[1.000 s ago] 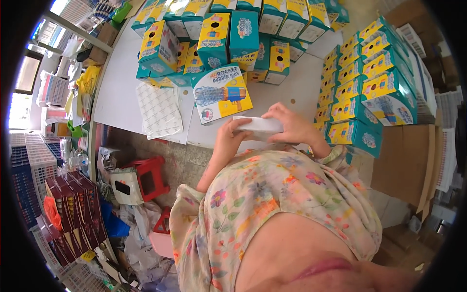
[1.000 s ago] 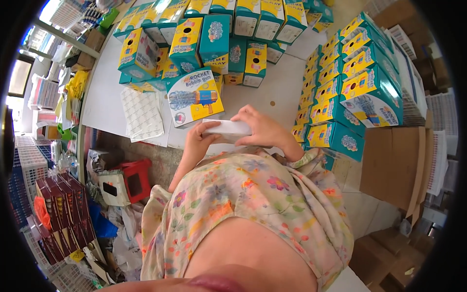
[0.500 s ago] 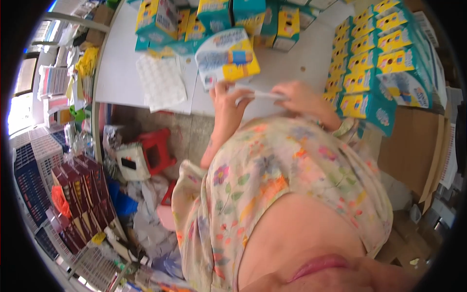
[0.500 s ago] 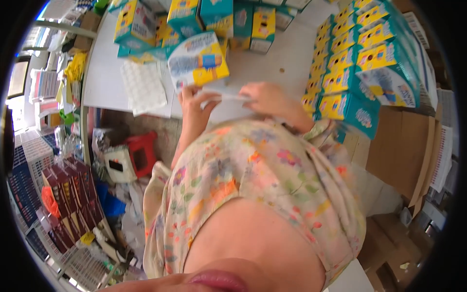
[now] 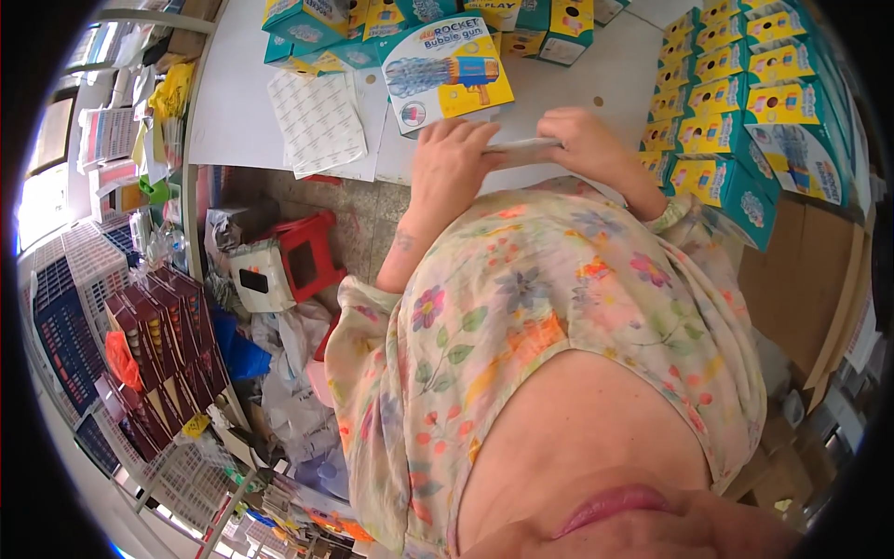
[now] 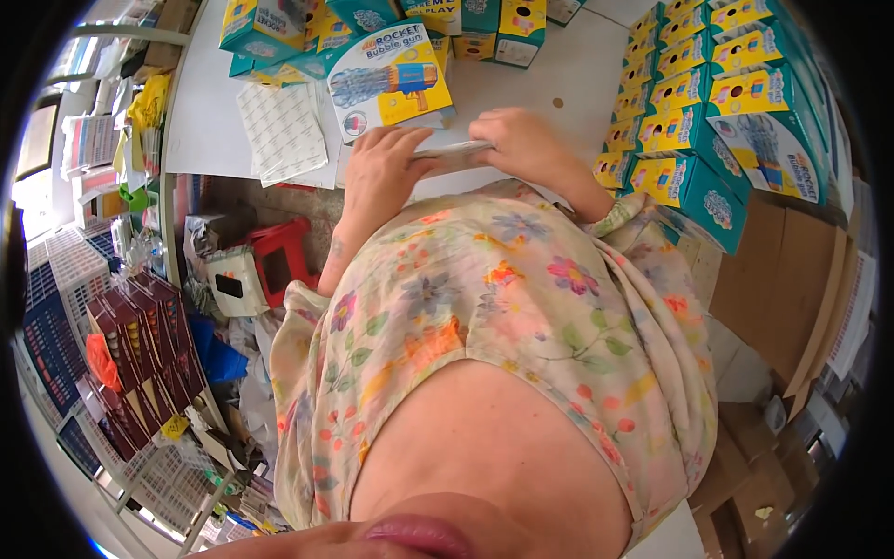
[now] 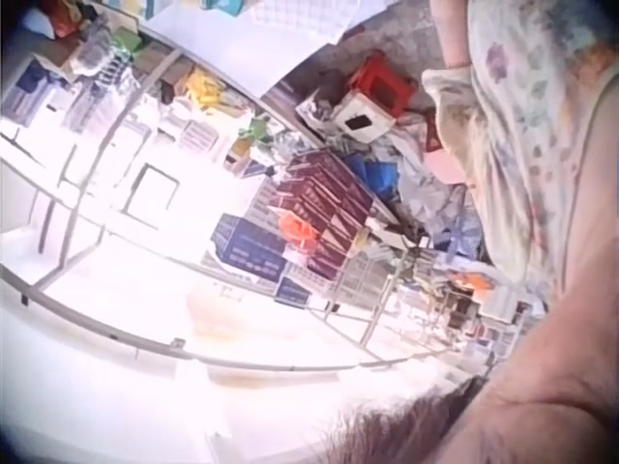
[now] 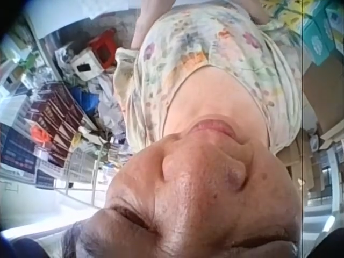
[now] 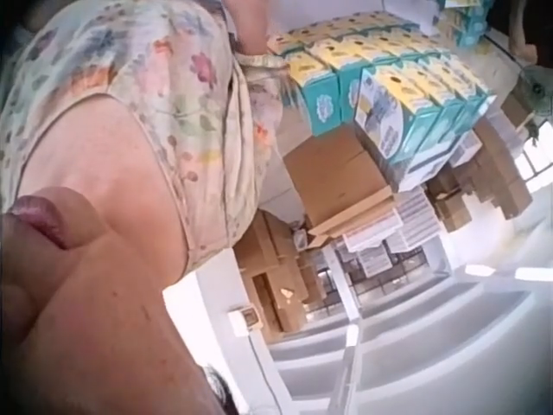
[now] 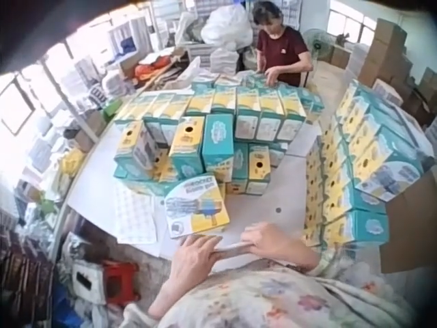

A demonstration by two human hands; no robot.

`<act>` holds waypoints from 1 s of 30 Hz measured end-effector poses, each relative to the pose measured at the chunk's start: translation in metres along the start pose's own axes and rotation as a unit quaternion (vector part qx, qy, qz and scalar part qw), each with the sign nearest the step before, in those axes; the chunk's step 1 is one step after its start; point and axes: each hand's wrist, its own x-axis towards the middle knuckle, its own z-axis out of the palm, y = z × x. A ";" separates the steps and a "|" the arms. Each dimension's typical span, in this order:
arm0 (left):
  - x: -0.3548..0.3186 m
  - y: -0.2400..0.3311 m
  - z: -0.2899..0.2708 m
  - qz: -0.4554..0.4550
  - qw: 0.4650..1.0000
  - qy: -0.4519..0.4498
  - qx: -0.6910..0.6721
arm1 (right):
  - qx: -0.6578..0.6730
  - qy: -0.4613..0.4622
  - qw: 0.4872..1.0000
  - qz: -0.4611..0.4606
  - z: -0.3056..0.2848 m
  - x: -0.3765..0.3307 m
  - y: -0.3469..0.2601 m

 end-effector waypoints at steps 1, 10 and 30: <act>0.002 0.004 0.002 0.009 1.000 -0.025 -0.012 | -0.012 0.024 0.999 -0.016 0.006 0.003 -0.002; 0.001 -0.002 0.004 -0.027 0.994 -0.109 -0.004 | 0.155 0.032 0.987 0.001 -0.007 0.003 -0.002; -0.007 -0.008 0.011 -0.102 0.990 -0.075 -0.068 | 0.032 0.244 0.967 -0.069 0.007 0.009 -0.012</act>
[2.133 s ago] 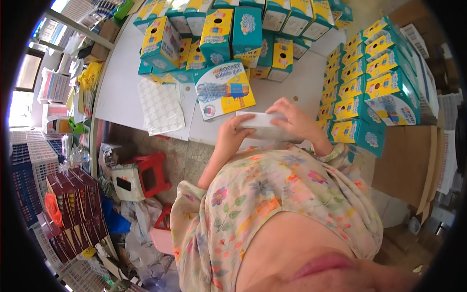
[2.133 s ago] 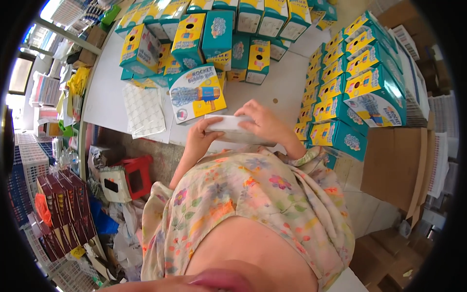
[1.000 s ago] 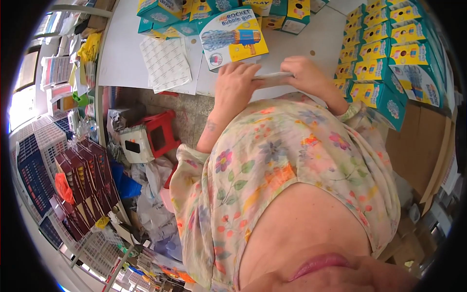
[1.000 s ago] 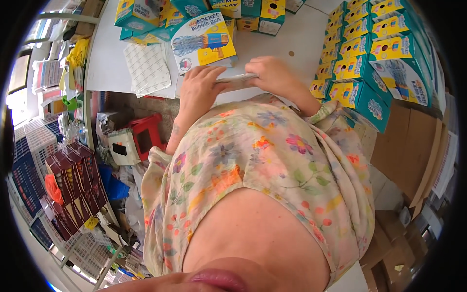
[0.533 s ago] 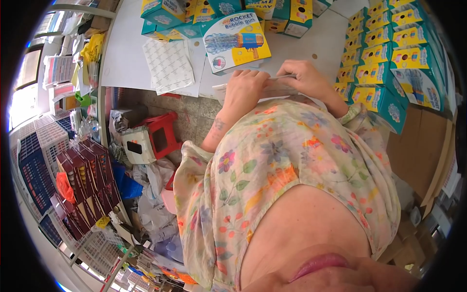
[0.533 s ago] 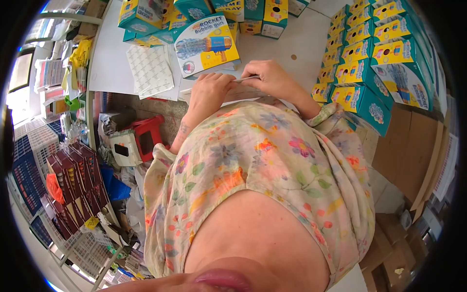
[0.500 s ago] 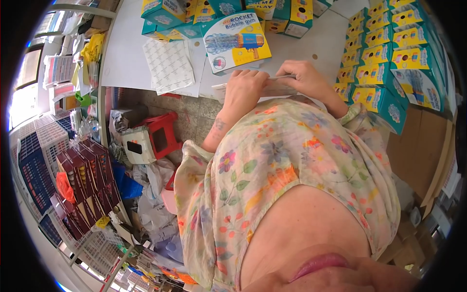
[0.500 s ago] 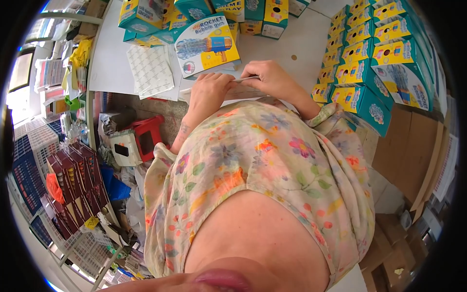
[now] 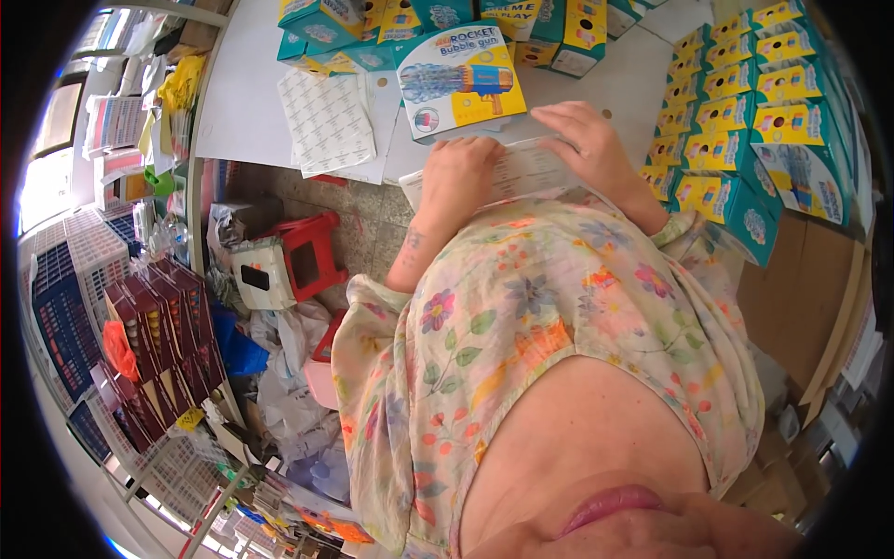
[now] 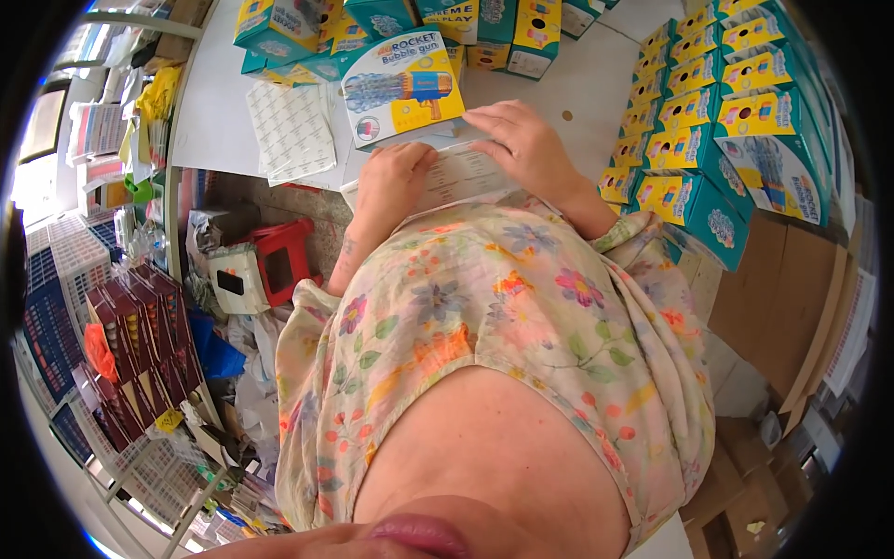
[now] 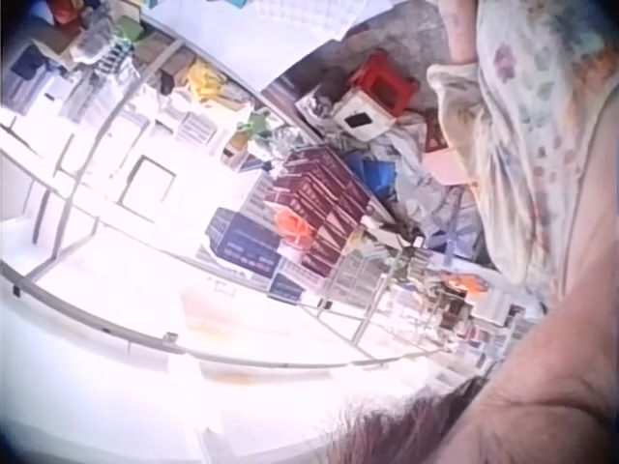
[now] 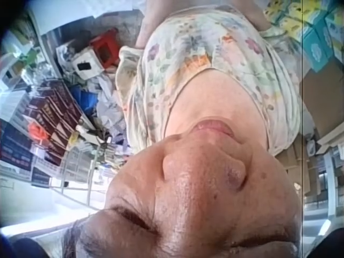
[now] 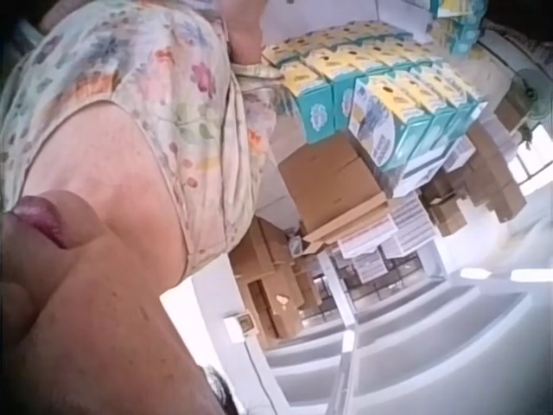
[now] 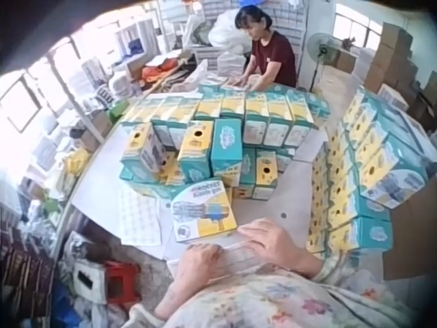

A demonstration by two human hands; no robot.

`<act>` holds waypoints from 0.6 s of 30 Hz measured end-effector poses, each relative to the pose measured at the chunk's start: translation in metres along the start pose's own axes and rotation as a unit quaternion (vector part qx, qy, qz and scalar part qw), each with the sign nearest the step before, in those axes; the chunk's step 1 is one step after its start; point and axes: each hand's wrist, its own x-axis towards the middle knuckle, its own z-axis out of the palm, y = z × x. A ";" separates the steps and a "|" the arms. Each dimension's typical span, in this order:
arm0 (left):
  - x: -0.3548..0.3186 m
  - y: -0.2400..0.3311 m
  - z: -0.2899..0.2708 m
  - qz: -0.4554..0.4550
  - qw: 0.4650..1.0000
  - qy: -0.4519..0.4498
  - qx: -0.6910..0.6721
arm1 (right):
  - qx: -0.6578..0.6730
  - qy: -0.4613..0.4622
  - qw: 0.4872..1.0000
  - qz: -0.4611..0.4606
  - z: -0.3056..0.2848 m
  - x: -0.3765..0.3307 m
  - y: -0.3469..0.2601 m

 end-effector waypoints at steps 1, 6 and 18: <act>-0.001 -0.001 -0.001 -0.008 1.000 0.000 0.005 | -0.013 -0.019 1.000 -0.008 -0.001 -0.001 0.006; -0.007 -0.008 0.000 -0.030 0.999 0.012 0.013 | -0.068 -0.051 0.994 -0.071 0.003 0.005 0.001; -0.015 -0.013 0.018 0.078 0.996 -0.007 0.044 | 0.120 -0.111 0.984 0.073 0.020 0.059 0.042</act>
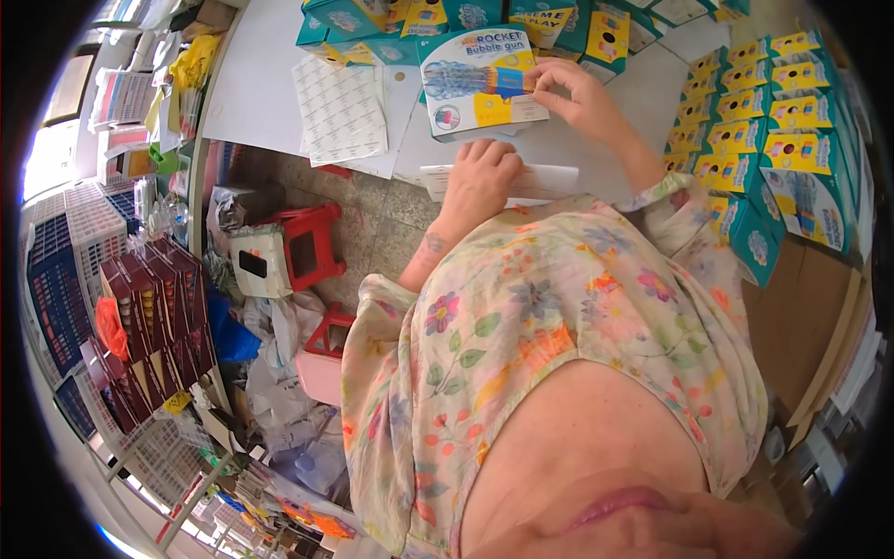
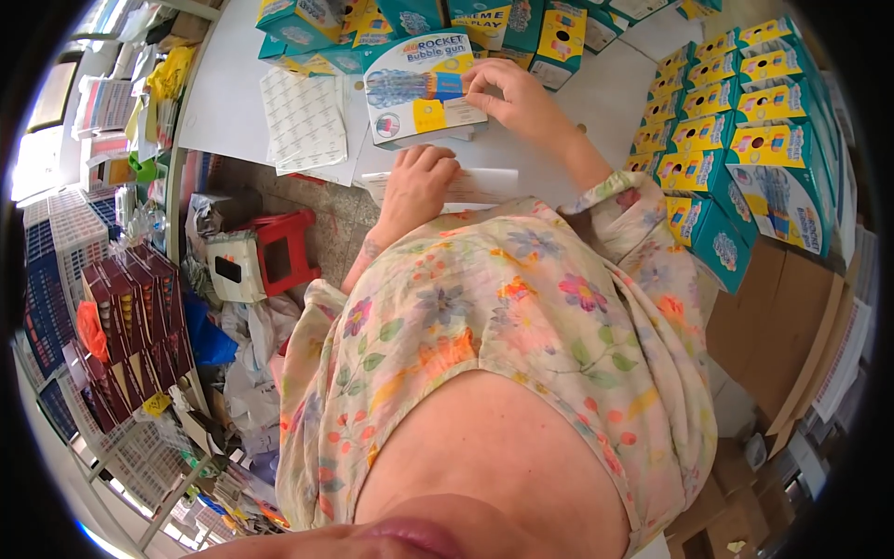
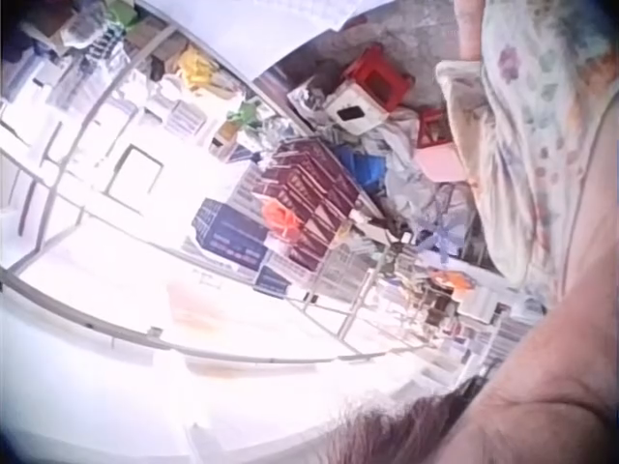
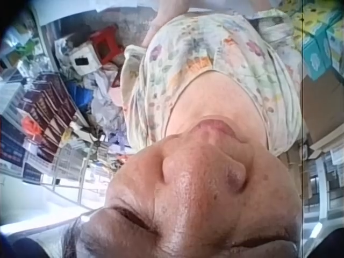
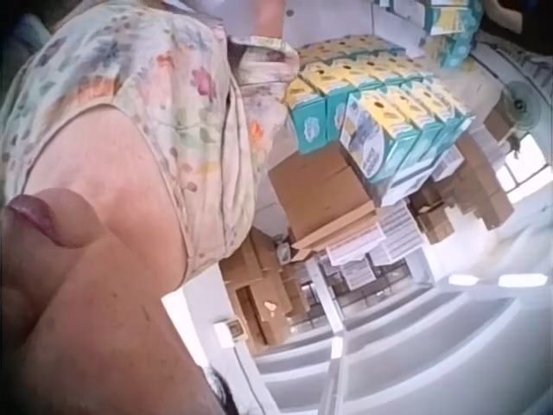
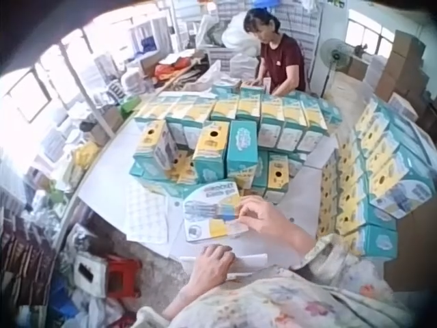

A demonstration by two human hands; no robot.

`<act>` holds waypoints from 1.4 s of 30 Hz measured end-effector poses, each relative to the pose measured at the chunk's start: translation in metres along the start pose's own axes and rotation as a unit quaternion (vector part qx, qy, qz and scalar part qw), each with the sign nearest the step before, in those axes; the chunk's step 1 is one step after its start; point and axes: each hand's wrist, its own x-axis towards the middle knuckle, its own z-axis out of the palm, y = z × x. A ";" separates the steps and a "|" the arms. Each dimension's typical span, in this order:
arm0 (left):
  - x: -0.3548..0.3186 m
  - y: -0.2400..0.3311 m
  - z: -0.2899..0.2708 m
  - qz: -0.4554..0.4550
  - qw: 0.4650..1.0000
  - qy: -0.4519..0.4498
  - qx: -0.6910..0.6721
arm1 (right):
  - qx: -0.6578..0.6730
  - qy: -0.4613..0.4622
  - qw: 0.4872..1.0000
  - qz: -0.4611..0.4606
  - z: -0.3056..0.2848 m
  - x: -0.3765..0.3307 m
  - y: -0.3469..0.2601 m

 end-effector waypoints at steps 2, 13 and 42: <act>0.002 0.005 0.001 0.025 0.999 0.020 0.015 | 0.001 -0.017 1.000 -0.005 0.002 0.005 0.009; 0.007 0.007 0.005 0.053 0.998 0.028 0.025 | -0.038 -0.016 0.999 -0.029 0.010 0.005 0.026; 0.030 -0.038 -0.009 -0.088 0.991 0.012 -0.100 | 0.279 0.025 0.941 0.191 0.052 -0.015 0.075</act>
